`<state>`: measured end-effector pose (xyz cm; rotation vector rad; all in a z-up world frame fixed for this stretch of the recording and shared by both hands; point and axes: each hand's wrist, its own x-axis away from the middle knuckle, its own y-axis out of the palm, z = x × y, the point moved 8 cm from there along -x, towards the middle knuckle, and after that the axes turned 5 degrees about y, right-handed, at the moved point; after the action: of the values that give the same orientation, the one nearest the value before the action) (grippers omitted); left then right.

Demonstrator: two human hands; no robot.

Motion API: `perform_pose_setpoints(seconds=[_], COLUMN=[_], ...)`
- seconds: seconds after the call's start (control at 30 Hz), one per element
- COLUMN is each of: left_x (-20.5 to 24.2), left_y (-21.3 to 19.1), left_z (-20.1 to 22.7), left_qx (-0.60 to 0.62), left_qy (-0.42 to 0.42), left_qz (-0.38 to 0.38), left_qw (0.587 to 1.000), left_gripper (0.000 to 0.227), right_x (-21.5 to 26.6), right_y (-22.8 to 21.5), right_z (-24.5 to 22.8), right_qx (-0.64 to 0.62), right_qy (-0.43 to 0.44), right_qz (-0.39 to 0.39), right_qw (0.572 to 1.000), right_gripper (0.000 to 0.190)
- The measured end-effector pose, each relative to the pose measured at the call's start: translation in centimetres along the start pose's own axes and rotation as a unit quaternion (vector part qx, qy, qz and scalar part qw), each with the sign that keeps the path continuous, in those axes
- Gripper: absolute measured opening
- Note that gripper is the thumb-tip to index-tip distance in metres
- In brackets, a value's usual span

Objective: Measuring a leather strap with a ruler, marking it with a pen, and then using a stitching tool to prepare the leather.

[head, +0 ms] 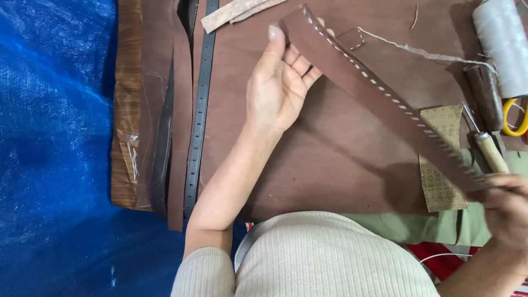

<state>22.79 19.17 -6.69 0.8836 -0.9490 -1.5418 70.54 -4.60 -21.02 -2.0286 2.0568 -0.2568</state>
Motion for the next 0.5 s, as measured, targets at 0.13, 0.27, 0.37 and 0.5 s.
perform_pose_setpoints(seconds=[0.13,0.27,0.37,0.5], left_x=[0.2,2.5,5.6,9.5], left_y=[1.8,7.2,8.9,9.0], left_z=[0.1,-0.6,-2.8,-3.2], left_qx=[-0.049,-0.235,-0.306,-0.4], left_qy=[-0.012,-0.046,-0.164,-0.298], left_qz=[0.031,-0.116,-0.193,-0.245], left_qw=[0.998,0.964,0.918,0.832], left_gripper=[0.028,0.023,0.026,0.011], right_x=[-3.0,-6.9,-10.1,-12.9], right_y=[10.6,20.2,23.2,23.9], right_z=[-9.5,-15.3,-19.1,-19.9], right_qx=[0.11,0.009,-0.33,-0.512], right_qy=[0.188,0.151,0.086,0.173], right_qz=[-0.087,-0.195,-0.203,-0.204], right_qw=[0.972,0.969,0.918,0.816], right_gripper=[0.032,0.061,0.071,0.086])
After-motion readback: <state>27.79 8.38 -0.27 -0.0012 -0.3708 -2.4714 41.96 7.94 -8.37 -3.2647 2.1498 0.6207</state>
